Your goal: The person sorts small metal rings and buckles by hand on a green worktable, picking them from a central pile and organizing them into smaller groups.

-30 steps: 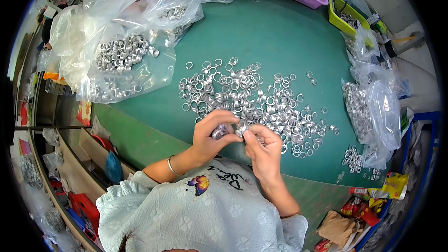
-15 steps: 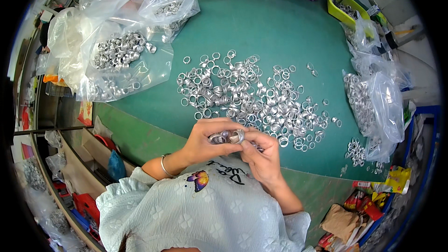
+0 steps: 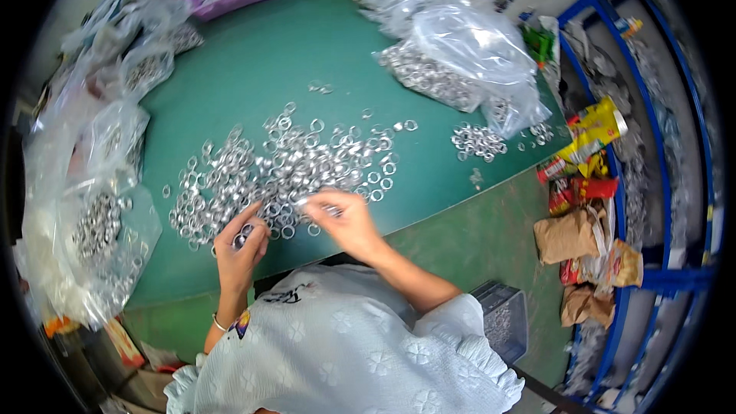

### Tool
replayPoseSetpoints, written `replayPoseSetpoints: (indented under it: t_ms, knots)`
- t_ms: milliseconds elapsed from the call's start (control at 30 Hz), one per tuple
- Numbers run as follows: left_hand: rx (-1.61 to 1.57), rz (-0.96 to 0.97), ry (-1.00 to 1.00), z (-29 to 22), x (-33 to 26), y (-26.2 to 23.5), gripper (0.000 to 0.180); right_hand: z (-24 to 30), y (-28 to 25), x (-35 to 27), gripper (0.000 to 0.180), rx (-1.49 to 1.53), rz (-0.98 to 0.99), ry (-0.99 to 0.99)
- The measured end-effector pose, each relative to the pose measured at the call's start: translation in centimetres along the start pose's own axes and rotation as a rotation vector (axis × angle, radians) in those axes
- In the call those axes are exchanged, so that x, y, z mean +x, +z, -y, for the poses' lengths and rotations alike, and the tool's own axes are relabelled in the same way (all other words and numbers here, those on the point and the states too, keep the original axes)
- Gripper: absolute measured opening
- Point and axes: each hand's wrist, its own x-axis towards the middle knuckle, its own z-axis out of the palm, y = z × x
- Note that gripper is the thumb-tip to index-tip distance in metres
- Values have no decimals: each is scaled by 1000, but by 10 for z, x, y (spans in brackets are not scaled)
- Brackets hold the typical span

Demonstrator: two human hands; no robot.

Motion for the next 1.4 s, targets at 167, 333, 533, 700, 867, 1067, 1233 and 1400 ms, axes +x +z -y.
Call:
replayPoseSetpoints:
  t_ms: [167,333,533,700,867,1067,1233,1400]
  knots:
    - [-418,-24,-240,8,-9,-10,29,-41,-150,-10,15,-478,-735,-124]
    - [-809,-10,-453,14,-18,-7,38,-76,-307,-41,11,-943,-1132,-135]
    - [-954,-36,-598,12,-19,4,30,-83,-393,-37,12,-1272,-1191,42]
    - [-932,-38,-548,18,-20,12,27,-91,-418,-27,12,-1267,-1097,77]
    - [-981,-32,-531,25,-18,13,27,-101,-431,-25,18,-978,-1205,-96]
    - [-817,-97,-383,37,-30,-1,27,-44,-302,13,34,-208,-1059,-101]
    - [-605,-59,-263,33,-37,-12,26,-6,-125,30,18,-180,-76,88]
    - [-503,-227,-219,30,-51,-31,24,-3,12,70,16,-362,429,-112]
